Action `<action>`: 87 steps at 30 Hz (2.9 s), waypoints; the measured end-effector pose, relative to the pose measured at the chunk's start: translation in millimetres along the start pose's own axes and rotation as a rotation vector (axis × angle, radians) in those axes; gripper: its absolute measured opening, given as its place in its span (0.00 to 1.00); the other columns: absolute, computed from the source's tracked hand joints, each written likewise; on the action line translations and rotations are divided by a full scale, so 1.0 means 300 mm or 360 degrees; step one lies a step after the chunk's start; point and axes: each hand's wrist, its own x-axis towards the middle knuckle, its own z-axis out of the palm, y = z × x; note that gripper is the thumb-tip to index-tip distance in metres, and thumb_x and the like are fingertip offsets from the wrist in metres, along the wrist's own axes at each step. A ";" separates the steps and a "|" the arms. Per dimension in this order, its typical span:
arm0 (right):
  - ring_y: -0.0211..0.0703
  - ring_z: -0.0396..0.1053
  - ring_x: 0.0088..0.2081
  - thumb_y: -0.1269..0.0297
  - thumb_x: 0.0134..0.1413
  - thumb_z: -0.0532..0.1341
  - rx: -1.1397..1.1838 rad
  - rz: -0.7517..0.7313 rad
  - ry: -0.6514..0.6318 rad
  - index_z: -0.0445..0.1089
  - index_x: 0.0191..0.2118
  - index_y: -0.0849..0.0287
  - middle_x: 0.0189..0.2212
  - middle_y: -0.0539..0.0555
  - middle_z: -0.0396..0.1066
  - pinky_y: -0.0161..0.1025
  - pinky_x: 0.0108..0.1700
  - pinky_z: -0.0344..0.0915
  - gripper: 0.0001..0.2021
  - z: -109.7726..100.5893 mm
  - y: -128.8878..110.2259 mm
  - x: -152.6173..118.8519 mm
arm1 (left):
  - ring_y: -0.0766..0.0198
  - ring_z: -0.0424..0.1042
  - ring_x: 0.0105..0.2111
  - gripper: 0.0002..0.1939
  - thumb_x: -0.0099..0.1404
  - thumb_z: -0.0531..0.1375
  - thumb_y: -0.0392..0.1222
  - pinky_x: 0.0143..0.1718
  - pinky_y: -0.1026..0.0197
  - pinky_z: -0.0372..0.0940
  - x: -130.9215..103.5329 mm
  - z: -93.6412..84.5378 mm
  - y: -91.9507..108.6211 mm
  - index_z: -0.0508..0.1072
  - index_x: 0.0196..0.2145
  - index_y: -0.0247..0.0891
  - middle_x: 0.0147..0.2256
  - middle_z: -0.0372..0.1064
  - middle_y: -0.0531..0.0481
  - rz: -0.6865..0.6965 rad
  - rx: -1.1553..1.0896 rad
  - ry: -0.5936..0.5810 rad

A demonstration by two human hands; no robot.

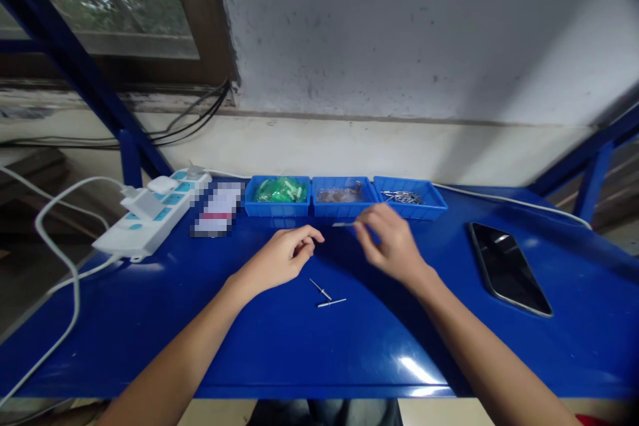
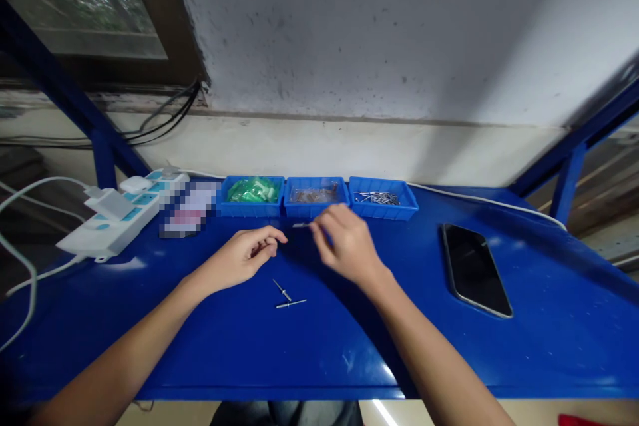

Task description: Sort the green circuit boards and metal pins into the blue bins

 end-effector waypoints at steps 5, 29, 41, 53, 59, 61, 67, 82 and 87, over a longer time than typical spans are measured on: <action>0.49 0.63 0.38 0.62 0.54 0.56 -0.0613 0.0698 0.0537 0.65 0.42 0.60 0.34 0.58 0.66 0.46 0.42 0.60 0.11 -0.083 0.190 -0.021 | 0.68 0.66 0.28 0.14 0.57 0.52 0.29 0.30 0.66 0.60 -0.010 -0.015 -0.006 0.70 0.39 0.40 0.29 0.68 0.53 0.0153 0.0143 -0.0110; 0.50 0.63 0.43 0.59 0.58 0.54 0.0032 0.0387 -0.0619 0.67 0.47 0.60 0.41 0.60 0.63 0.50 0.44 0.66 0.15 0.086 -0.038 -0.053 | 0.64 0.66 0.36 0.18 0.60 0.51 0.27 0.36 0.63 0.62 -0.015 -0.010 0.011 0.74 0.41 0.43 0.31 0.71 0.53 0.0361 0.0478 -0.0301; 0.49 0.62 0.41 0.53 0.53 0.58 0.0000 0.0101 -0.1015 0.68 0.37 0.58 0.36 0.55 0.65 0.49 0.44 0.61 0.13 0.031 -0.151 -0.043 | 0.66 0.59 0.25 0.15 0.52 0.52 0.24 0.29 0.63 0.56 -0.014 -0.025 0.044 0.74 0.27 0.38 0.20 0.62 0.54 0.0482 0.0562 0.0000; 0.45 0.64 0.37 0.69 0.59 0.51 -0.0086 0.0127 -0.0941 0.65 0.36 0.60 0.35 0.57 0.67 0.42 0.39 0.61 0.06 0.075 -0.139 -0.044 | 0.62 0.66 0.33 0.12 0.63 0.55 0.40 0.33 0.62 0.60 -0.012 0.006 0.015 0.68 0.45 0.44 0.29 0.67 0.54 0.0143 0.0655 -0.0034; 0.42 0.65 0.36 0.70 0.60 0.51 0.0249 0.0257 -0.0721 0.63 0.38 0.59 0.34 0.55 0.69 0.40 0.39 0.62 0.05 0.056 -0.111 -0.037 | 0.64 0.64 0.32 0.09 0.66 0.52 0.41 0.35 0.62 0.60 -0.008 0.004 0.018 0.70 0.30 0.40 0.28 0.65 0.53 0.0264 0.0685 0.0034; 0.42 0.65 0.36 0.68 0.60 0.52 0.0320 0.0257 -0.0677 0.63 0.40 0.59 0.35 0.55 0.69 0.40 0.38 0.62 0.05 0.053 -0.104 -0.038 | 0.65 0.64 0.30 0.12 0.66 0.52 0.40 0.34 0.62 0.59 -0.010 0.002 0.022 0.70 0.28 0.38 0.26 0.65 0.53 0.0281 0.0656 0.0083; 0.42 0.63 0.33 0.66 0.61 0.50 0.0308 0.0110 -0.0561 0.65 0.37 0.58 0.30 0.54 0.68 0.40 0.36 0.60 0.08 0.033 -0.094 -0.026 | 0.67 0.63 0.27 0.18 0.70 0.47 0.42 0.30 0.64 0.57 -0.009 -0.003 0.033 0.67 0.24 0.37 0.23 0.63 0.54 0.0206 0.0424 0.0182; 0.43 0.68 0.28 0.56 0.57 0.53 -0.0289 0.0907 -0.0165 0.69 0.41 0.59 0.26 0.53 0.71 0.37 0.30 0.59 0.15 -0.082 0.159 -0.038 | 0.63 0.65 0.37 0.06 0.65 0.53 0.38 0.49 0.54 0.57 -0.029 0.060 0.055 0.69 0.31 0.40 0.34 0.66 0.53 0.0336 0.0498 -0.0368; 0.42 0.68 0.32 0.57 0.58 0.54 0.0213 0.0308 -0.0531 0.68 0.42 0.58 0.31 0.54 0.71 0.37 0.35 0.62 0.13 -0.010 -0.018 -0.018 | 0.63 0.65 0.35 0.10 0.67 0.50 0.37 0.43 0.57 0.60 -0.010 0.040 0.033 0.67 0.30 0.38 0.31 0.66 0.51 0.0299 0.0550 -0.0052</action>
